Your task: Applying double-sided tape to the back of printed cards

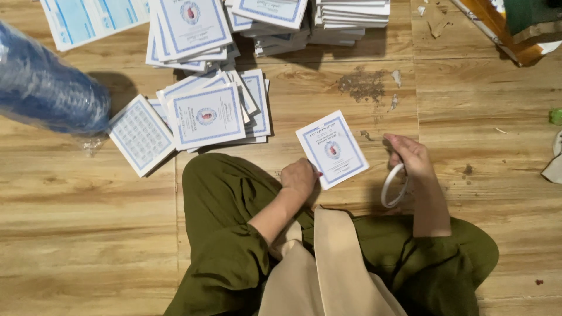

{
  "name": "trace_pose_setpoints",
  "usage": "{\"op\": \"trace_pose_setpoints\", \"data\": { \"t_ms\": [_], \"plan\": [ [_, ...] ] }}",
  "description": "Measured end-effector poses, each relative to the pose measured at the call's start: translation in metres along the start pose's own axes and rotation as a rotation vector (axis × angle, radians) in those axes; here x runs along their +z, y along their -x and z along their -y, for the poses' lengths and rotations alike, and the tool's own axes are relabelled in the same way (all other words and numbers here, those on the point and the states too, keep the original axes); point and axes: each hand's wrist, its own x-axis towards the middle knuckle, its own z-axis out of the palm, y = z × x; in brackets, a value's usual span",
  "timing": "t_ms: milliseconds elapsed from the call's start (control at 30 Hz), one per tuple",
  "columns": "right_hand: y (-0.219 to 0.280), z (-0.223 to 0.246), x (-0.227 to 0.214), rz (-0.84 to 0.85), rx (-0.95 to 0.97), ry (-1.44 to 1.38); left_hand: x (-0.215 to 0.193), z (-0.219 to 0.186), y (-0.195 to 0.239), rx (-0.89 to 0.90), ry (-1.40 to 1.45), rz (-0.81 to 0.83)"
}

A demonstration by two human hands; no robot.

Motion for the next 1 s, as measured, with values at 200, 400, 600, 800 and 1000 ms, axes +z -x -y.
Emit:
{"op": "trace_pose_setpoints", "data": {
  "t_ms": [200, 400, 600, 800, 1000],
  "plan": [
    [-0.005, -0.019, 0.009, 0.113, 0.013, 0.013, -0.091, -0.02, 0.041, 0.461, -0.47, -0.164],
    [-0.005, -0.021, 0.011, 0.109, -0.096, 0.014, -0.047, -0.04, 0.063, 0.294, -0.57, -0.123],
    [0.027, 0.027, 0.031, 0.333, -0.077, 0.015, -0.029, -0.017, 0.042, 0.267, 0.556, 0.055],
    [0.059, 0.088, 0.047, 0.548, -0.039, 0.132, -0.079, -0.001, 0.028, 0.398, 1.551, 0.461],
    [0.036, 0.031, 0.033, 0.466, -0.092, -0.124, -0.069, -0.009, 0.058, 0.501, 1.388, 0.333]
  ]
}}
